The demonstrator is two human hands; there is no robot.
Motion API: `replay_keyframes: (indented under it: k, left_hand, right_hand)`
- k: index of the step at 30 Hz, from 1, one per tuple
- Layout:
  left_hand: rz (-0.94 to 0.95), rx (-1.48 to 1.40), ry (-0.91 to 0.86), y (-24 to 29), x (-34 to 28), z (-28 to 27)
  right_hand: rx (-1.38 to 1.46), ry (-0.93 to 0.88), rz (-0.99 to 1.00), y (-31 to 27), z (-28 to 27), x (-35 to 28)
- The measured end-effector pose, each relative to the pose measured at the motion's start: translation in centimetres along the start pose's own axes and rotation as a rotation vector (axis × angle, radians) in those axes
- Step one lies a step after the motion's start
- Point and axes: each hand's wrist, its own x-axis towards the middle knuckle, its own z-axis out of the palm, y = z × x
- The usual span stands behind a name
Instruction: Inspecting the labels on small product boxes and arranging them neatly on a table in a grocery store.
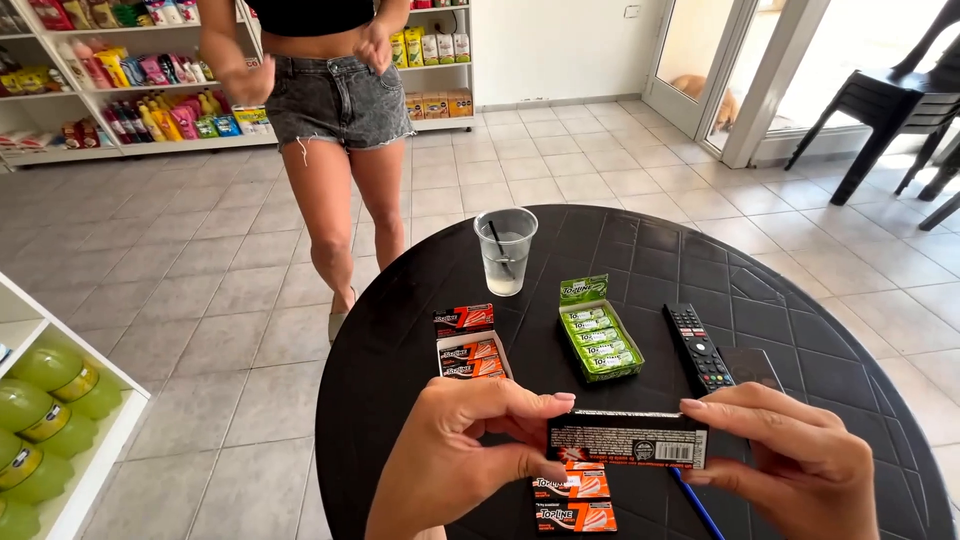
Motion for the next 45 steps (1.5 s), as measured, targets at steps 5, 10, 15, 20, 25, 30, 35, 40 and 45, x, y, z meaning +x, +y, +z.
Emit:
replay_keyframes:
  k: [5, 10, 15, 20, 25, 30, 35, 40, 45]
  left_hand:
    - [0.01, 0.0, 0.007, -0.1, -0.1, 0.0]
    - [0.008, -0.006, -0.008, -0.1, 0.0, -0.2]
    - [0.021, 0.001, -0.013, -0.1, 0.1, -0.2]
    - [0.009, 0.005, -0.004, 0.1, -0.2, -0.3]
    - [-0.012, 0.001, -0.001, 0.4, -0.3, -0.3]
    - [0.012, -0.009, -0.007, 0.2, -0.3, -0.4]
    - [0.028, -0.007, -0.012, 0.2, -0.3, -0.4]
    - [0.033, 0.001, -0.006, 0.1, -0.3, -0.5]
    - [0.037, -0.015, -0.006, 0.0, -0.3, -0.4]
  right_hand:
    - [-0.019, 0.0, -0.001, 0.3, 0.1, -0.2]
    - [-0.02, -0.001, -0.004, -0.1, 0.0, 0.0]
    - [0.005, -0.009, -0.016, -0.1, 0.0, 0.0]
    - [0.032, -0.007, 0.014, -0.4, 0.1, -0.2]
    - [0.022, -0.002, 0.013, -0.4, 0.2, -0.2]
    - [0.016, 0.003, 0.0, -0.3, 0.3, -0.3]
    - [0.025, -0.005, 0.001, -0.5, 0.2, -0.2]
    - [0.0, -0.006, 0.029, -0.4, 0.2, -0.3]
    - [0.015, 0.003, 0.01, -0.7, 0.4, -0.1]
